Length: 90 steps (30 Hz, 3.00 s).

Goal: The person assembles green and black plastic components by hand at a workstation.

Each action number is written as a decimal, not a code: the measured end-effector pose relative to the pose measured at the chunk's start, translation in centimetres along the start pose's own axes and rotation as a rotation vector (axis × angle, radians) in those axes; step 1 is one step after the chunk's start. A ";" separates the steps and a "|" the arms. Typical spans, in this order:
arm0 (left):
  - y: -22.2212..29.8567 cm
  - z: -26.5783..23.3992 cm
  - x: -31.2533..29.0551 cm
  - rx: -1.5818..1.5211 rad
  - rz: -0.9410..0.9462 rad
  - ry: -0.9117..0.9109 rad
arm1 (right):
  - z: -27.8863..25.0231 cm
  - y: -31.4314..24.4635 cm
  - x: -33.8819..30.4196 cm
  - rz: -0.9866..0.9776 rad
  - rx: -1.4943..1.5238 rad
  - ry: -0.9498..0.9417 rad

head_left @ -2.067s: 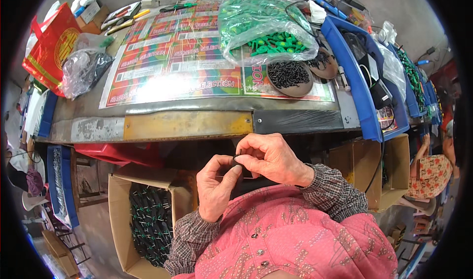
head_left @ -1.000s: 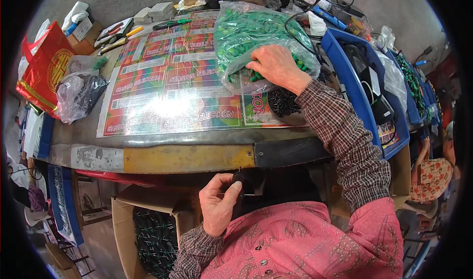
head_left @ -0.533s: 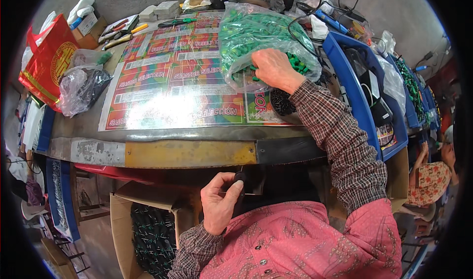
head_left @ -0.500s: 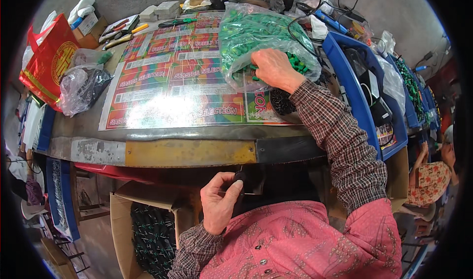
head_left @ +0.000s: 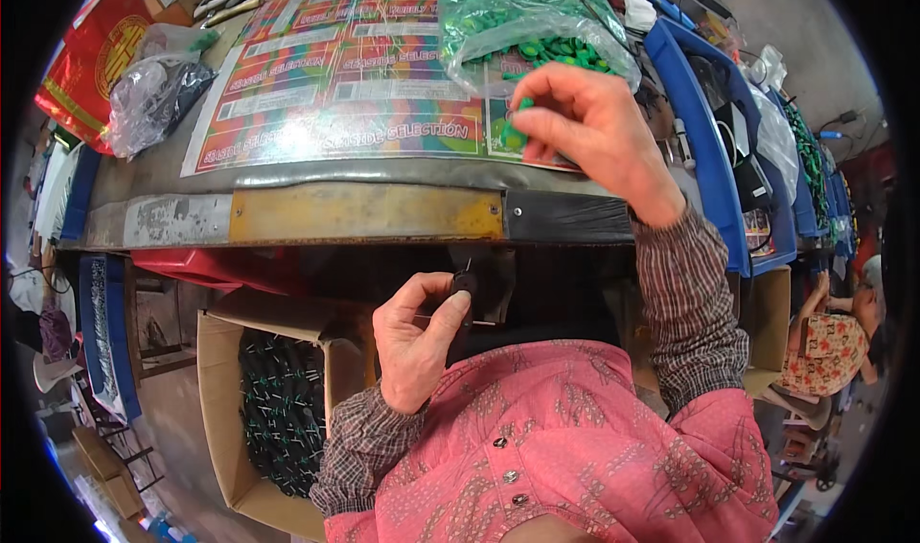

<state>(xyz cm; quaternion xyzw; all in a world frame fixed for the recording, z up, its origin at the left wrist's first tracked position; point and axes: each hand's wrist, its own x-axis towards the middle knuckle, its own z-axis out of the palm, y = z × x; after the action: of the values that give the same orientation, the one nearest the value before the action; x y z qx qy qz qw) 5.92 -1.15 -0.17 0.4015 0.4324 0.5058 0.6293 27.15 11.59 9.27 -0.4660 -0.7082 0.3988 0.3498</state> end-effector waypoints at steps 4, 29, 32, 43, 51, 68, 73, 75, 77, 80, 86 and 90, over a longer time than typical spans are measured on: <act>-0.2 -0.3 -0.6 -0.007 -0.031 -0.037 | 2.4 -0.1 -4.1 0.022 0.346 -0.030; -0.1 0.1 -2.4 0.114 0.062 -0.081 | 8.2 1.3 -9.3 0.171 0.662 0.073; -0.2 -0.1 -2.5 0.127 0.040 -0.079 | 8.2 1.6 -9.3 0.186 0.722 0.054; -1.2 -0.7 -2.4 0.212 0.125 -0.121 | 8.1 3.8 -9.1 0.221 0.834 -0.085; -1.5 -0.3 -2.2 0.156 0.068 -0.080 | 8.1 4.5 -9.3 0.240 0.840 -0.111; -3.4 -0.2 -1.7 0.307 0.243 -0.071 | 8.3 4.5 -9.9 0.207 0.694 -0.160; -2.6 -0.1 -1.7 0.420 0.275 -0.057 | 8.3 4.5 -10.0 0.181 0.625 -0.130; -2.3 -0.1 -1.8 0.407 0.231 -0.054 | 8.3 4.5 -10.0 0.188 0.655 -0.133; -2.1 -0.2 -1.8 0.428 0.325 -0.063 | 8.3 4.5 -10.2 0.177 0.640 -0.137; -2.0 -0.2 -1.8 0.517 0.404 -0.060 | 8.4 4.4 -10.2 0.127 0.602 -0.156; -2.6 -0.3 -1.9 0.243 0.214 -0.074 | 9.0 4.1 -10.2 0.177 0.613 -0.146; -2.2 -0.3 -2.0 -0.008 -0.085 -0.120 | 8.5 2.8 -9.8 0.285 0.511 -0.115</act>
<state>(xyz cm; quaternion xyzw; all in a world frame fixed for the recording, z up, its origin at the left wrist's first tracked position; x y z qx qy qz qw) 6.02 -3.49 -2.04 0.4100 0.4085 0.4552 0.6766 24.02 1.05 1.81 -0.4344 -0.5309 0.6349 0.3555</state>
